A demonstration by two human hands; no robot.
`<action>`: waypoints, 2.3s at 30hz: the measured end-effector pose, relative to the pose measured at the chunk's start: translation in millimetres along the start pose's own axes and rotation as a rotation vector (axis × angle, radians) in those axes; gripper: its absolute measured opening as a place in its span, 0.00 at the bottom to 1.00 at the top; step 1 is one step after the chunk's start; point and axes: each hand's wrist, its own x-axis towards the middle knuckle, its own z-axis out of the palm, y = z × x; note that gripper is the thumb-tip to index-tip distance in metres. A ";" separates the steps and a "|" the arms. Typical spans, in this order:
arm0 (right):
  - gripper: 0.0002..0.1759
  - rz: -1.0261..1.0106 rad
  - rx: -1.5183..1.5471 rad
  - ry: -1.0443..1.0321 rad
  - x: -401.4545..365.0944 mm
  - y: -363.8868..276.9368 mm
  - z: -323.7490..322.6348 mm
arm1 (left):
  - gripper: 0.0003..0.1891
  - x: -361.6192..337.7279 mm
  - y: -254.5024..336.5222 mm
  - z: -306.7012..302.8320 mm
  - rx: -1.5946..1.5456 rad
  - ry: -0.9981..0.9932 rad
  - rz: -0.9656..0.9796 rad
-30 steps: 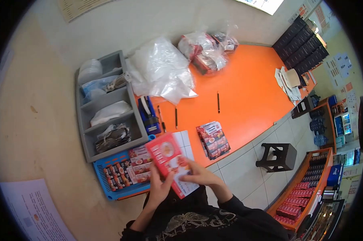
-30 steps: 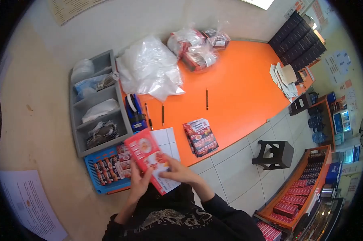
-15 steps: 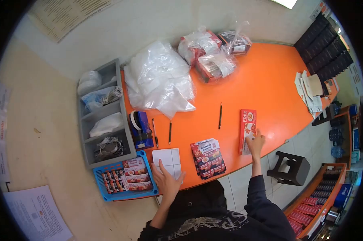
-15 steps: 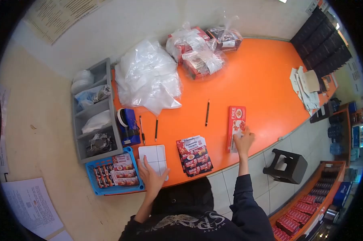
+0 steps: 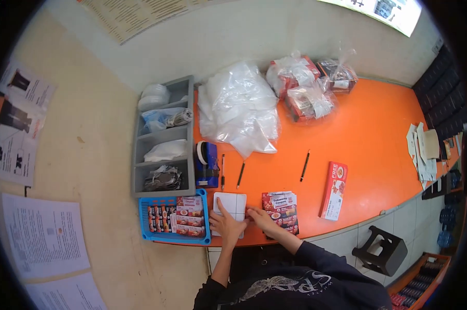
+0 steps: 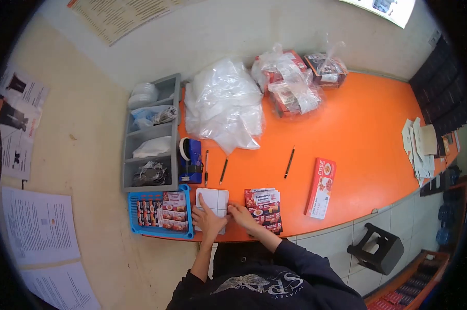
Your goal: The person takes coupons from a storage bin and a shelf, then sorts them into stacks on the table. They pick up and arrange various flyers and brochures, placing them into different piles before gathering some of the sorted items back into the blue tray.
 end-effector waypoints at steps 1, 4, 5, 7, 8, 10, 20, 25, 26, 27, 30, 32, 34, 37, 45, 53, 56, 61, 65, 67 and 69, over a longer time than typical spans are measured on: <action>0.18 0.151 0.026 -0.073 7.2 3.7 -10.3 | 0.64 -0.5 -0.5 -2.9 -0.006 -0.028 -0.009; 0.17 0.099 0.050 -0.100 -6.1 -10.5 -5.5 | 0.63 -5.0 -7.9 -7.4 -0.101 -0.136 -0.054; 0.17 0.129 0.149 -0.121 -17.2 -22.1 -1.3 | 0.61 -8.5 -18.9 -2.5 -0.215 -0.104 0.023; 0.17 -0.175 -0.060 -0.184 -30.0 -15.2 1.3 | 0.56 -13.6 -45.2 8.4 -0.443 -0.039 0.181; 0.18 -0.325 -0.165 -0.215 -37.1 -12.4 1.8 | 0.54 -15.4 -55.6 8.2 -0.803 -0.278 0.111; 0.18 -0.365 -0.208 -0.317 -71.9 -52.2 10.3 | 0.48 -27.1 -72.7 2.4 -1.517 -0.768 -0.059; 0.09 -0.818 -1.103 -0.150 -131.1 -118.7 -1.4 | 0.42 -84.2 -42.9 -9.5 -2.432 -0.976 0.235; 0.08 -0.973 -1.300 -0.214 -148.0 -128.2 -3.4 | 0.41 -95.9 -48.1 -5.8 -2.393 -1.224 0.064; 0.09 -0.965 -1.305 -0.237 -149.5 -126.8 -5.5 | 0.41 -96.0 -47.6 -6.9 -2.365 -1.272 0.022; 0.09 -0.957 -1.313 -0.258 -152.0 -126.7 -8.2 | 0.42 -96.3 -50.9 -0.8 -2.329 -1.340 0.009; 0.09 -0.808 -1.070 -0.299 -166.3 -126.3 -19.9 | 0.41 -85.5 -58.7 3.9 -2.091 -1.572 0.165; 0.07 -0.568 -1.042 -0.335 -178.6 -133.1 -19.5 | 0.42 -85.4 -61.5 -3.2 -1.876 -1.545 0.085; 0.05 -0.474 -1.030 -0.337 -184.3 -137.8 -17.7 | 0.42 -86.9 -54.9 -20.8 -1.748 -1.492 0.102; 0.05 -0.480 -1.028 -0.291 -186.9 -136.6 -17.4 | 0.39 -64.6 -35.3 -43.0 -1.075 -1.315 0.354; 0.10 -0.184 -1.030 -0.204 -198.4 -141.4 -43.4 | 0.32 -82.5 -16.9 -52.9 -1.097 -0.887 0.496; 0.13 -0.206 -1.034 -0.156 -197.3 -156.6 -95.0 | 0.33 -76.2 -9.0 -55.9 -0.894 -0.868 0.647; 0.13 -0.317 -1.044 -0.239 -184.4 -168.8 -97.7 | 0.35 -73.0 -5.9 -50.9 -0.897 -0.888 0.698; 0.13 -0.753 -1.218 -0.380 -154.4 -191.9 -66.2 | 0.37 -69.2 8.4 -58.5 -0.788 -0.937 0.776; 0.11 -0.994 -1.202 -0.483 -124.8 -191.3 -39.7 | 0.34 -67.0 8.0 -49.0 -0.761 -0.905 0.827; 0.11 -0.959 -1.208 -0.519 -115.5 -190.1 -34.5 | 0.33 -68.4 8.3 -59.2 -0.718 -0.918 0.792; 0.12 -0.842 -1.185 -0.536 -106.8 -186.4 -33.3 | 0.29 -68.4 0.4 -39.7 -0.804 -0.891 0.768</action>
